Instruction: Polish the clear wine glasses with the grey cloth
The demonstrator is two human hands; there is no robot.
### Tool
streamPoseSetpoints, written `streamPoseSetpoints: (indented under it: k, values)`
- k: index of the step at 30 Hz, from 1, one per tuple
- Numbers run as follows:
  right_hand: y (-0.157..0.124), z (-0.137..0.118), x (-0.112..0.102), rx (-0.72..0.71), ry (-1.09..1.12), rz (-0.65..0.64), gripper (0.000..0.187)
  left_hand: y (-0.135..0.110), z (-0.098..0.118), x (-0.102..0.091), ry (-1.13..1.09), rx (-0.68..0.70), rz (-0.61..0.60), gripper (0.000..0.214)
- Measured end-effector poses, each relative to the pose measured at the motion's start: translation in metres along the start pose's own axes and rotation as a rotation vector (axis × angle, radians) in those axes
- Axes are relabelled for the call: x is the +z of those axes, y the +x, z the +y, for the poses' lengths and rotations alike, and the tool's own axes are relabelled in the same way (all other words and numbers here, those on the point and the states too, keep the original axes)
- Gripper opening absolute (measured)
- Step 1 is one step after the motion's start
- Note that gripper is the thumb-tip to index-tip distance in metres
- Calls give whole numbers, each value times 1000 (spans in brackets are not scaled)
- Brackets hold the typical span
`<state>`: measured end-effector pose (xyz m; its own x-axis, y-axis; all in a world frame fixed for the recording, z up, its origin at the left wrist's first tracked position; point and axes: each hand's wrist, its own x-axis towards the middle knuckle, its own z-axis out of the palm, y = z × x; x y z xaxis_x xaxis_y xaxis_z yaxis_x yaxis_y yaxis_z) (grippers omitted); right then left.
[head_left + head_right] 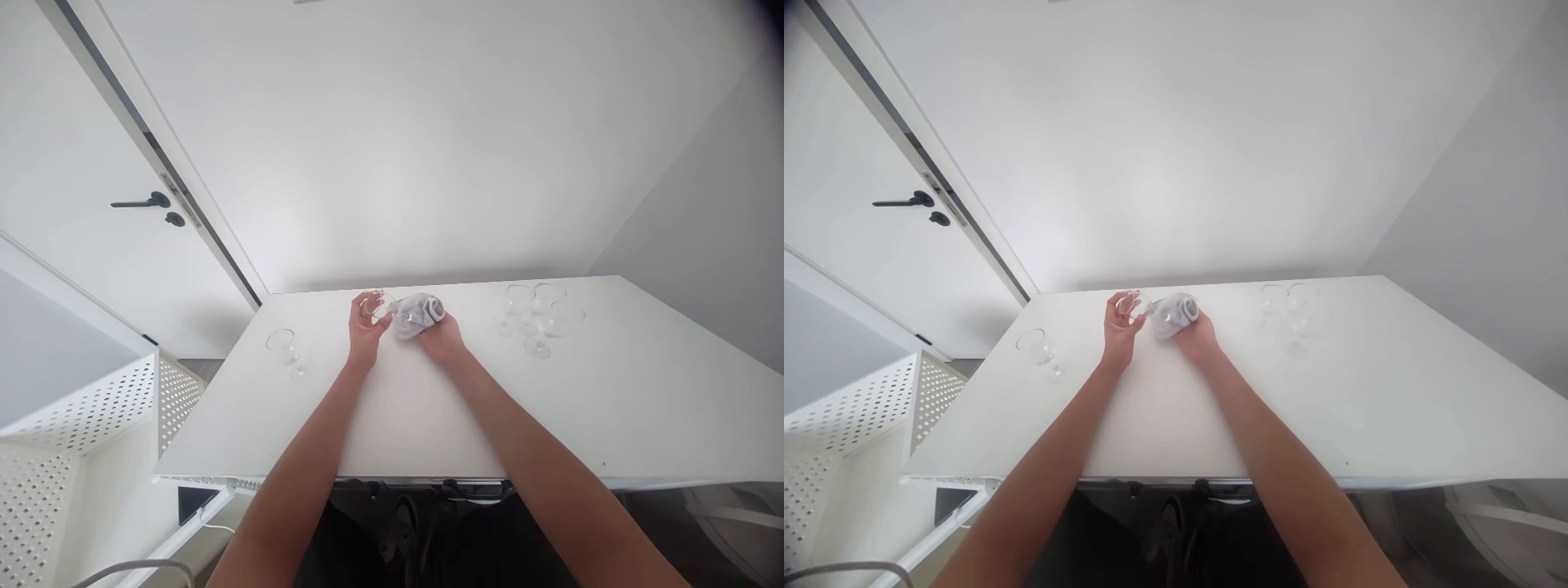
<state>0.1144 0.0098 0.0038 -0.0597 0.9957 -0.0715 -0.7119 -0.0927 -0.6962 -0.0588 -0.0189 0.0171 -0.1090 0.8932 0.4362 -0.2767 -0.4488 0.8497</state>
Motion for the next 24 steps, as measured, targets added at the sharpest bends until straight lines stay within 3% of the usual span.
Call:
streamPoseSetpoints:
  k: [5, 8, 12, 16, 20, 24]
  values:
    - [2, -1, 1, -38, 16, 102, 13, -5, 4, 8, 78, 37, -103, 61]
    - [2, -3, 2, -36, 71, 153, 13, -6, 4, 10, 125, 36, -105, 61]
    - [1, -1, 4, 62, 42, 153, 17, -6, 4, 9, 144, 62, -55, 61]
    - [1, 0, 4, -8, 67, 145, 18, -5, 3, 8, 141, 47, -63, 60]
    - [1, -1, 4, 78, 50, 75, 17, -5, 1, 8, 116, 51, -36, 61]
    - [1, -1, 4, 5, 86, 95, 15, -4, 0, 7, 92, 56, -19, 60]
